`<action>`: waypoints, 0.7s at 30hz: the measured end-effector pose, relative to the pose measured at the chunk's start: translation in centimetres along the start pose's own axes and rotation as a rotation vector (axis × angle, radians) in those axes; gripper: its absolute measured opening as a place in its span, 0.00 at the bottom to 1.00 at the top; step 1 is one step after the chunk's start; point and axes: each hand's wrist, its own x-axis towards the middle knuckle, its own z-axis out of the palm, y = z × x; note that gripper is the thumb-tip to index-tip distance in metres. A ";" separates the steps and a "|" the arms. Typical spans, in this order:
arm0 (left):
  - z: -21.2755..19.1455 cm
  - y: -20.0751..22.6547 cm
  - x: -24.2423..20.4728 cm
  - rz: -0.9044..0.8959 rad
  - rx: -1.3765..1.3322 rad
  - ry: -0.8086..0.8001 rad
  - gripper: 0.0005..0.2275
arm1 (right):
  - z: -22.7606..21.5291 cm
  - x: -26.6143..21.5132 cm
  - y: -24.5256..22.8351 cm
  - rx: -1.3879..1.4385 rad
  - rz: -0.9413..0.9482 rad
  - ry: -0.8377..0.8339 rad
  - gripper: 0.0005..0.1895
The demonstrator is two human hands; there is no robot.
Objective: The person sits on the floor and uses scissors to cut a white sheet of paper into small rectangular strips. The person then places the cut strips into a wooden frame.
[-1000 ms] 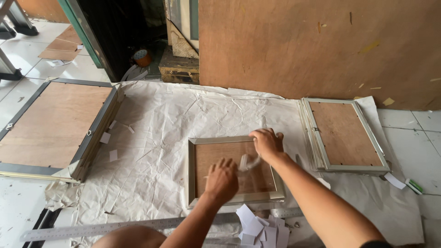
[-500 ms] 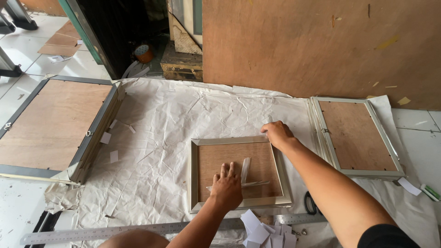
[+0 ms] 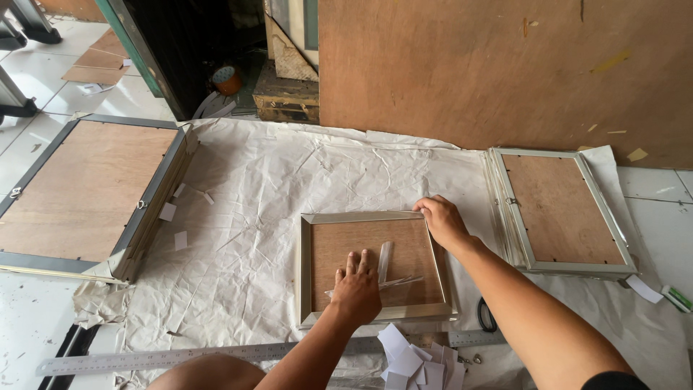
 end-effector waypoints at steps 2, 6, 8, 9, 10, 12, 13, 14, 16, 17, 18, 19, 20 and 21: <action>0.1 -0.1 0.1 0.005 0.000 0.009 0.34 | -0.2 -0.4 0.2 0.020 -0.037 -0.008 0.15; -0.4 0.1 -0.4 0.007 -0.034 0.007 0.37 | -1.7 -1.5 -1.4 0.070 -0.023 -0.090 0.14; -0.2 0.0 -0.2 0.005 -0.037 0.013 0.36 | -2.0 -1.9 -1.8 0.082 -0.005 -0.109 0.13; -0.1 -0.1 -0.1 0.002 -0.039 0.019 0.34 | -2.2 -2.0 -2.1 0.096 0.013 -0.128 0.13; -0.3 -0.1 -0.2 0.003 -0.038 0.021 0.34 | -2.2 -2.2 -1.9 0.095 0.012 -0.127 0.13; -0.5 0.0 -0.5 -0.001 -0.073 0.016 0.37 | -2.2 -2.7 -1.5 0.125 -0.130 -0.138 0.10; -0.4 -0.1 -0.5 -0.001 -0.074 0.016 0.37 | -2.2 -3.0 -1.9 0.124 -0.130 -0.139 0.10; -0.4 -0.1 -0.5 -0.004 -0.085 0.018 0.37 | -2.3 -3.3 -2.2 0.123 -0.153 -0.149 0.10; -0.1 -0.1 -0.3 -0.007 -0.096 0.021 0.36 | -2.3 -3.8 -2.4 0.121 -0.175 -0.157 0.11; 0.1 -0.2 -0.2 -0.002 -0.094 0.034 0.35 | -2.1 -4.0 -2.3 0.135 -0.165 -0.149 0.11; 0.3 -0.4 0.0 0.002 -0.092 0.048 0.34 | -1.8 -4.1 -2.3 0.149 -0.157 -0.139 0.12; 0.1 -0.3 -0.1 0.003 -0.091 0.049 0.34 | -1.9 -4.2 -2.4 0.149 -0.157 -0.137 0.12; -0.1 -0.3 -0.3 -0.001 -0.095 0.040 0.32 | -2.0 -4.4 -2.5 0.150 -0.154 -0.144 0.12; -0.2 -0.2 -0.4 -0.005 -0.099 0.031 0.31 | -2.0 -4.5 -2.7 0.152 -0.150 -0.151 0.13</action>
